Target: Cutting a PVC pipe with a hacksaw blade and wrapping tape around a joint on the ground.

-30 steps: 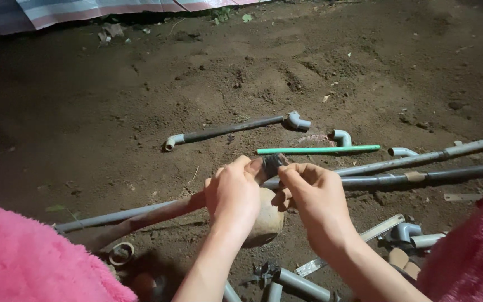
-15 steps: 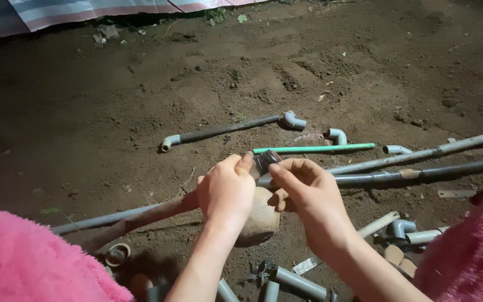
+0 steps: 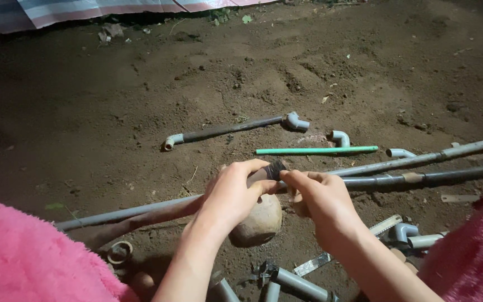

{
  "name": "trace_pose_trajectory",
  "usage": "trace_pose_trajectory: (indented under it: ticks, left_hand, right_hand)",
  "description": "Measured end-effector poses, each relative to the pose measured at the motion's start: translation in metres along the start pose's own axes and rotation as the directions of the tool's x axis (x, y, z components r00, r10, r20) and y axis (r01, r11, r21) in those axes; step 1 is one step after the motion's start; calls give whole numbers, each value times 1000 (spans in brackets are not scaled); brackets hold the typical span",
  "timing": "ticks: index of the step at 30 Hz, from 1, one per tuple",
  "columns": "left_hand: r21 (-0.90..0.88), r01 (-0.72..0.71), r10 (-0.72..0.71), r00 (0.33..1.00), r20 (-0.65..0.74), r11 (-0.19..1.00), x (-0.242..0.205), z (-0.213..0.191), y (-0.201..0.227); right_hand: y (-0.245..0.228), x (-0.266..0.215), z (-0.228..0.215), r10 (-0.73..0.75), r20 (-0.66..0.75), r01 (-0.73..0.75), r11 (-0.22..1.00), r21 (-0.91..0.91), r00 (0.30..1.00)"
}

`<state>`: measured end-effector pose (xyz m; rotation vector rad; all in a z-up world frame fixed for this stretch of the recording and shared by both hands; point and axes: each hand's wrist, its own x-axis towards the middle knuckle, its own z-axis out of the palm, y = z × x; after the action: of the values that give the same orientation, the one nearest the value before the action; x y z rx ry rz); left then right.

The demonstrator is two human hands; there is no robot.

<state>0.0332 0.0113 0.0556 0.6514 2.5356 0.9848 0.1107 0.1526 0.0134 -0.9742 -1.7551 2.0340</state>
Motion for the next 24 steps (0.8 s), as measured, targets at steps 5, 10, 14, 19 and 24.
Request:
trace_pose_trajectory:
  ticks: [5, 10, 14, 19, 24]
  left_hand:
    - [44, 76, -67, 982, -177, 996, 3, 13, 1]
    - [12, 96, -89, 958, -273, 995, 3, 31, -4]
    - [6, 89, -83, 948, -308, 996, 3, 40, -6]
    - [31, 133, -122, 963, -239, 991, 7, 45, -9]
    - [46, 110, -96, 965, -243, 993, 5, 44, -7]
  right_hand:
    - [5, 4, -5, -12, 98, 6, 998, 64, 995]
    - [10, 5, -4, 3, 100, -12, 996, 91, 995]
    - [13, 2, -3, 41, 100, -53, 992, 118, 994]
    - [11, -6, -3, 83, 105, -96, 987, 129, 991]
    - [10, -9, -5, 74, 168, -106, 975, 194, 983]
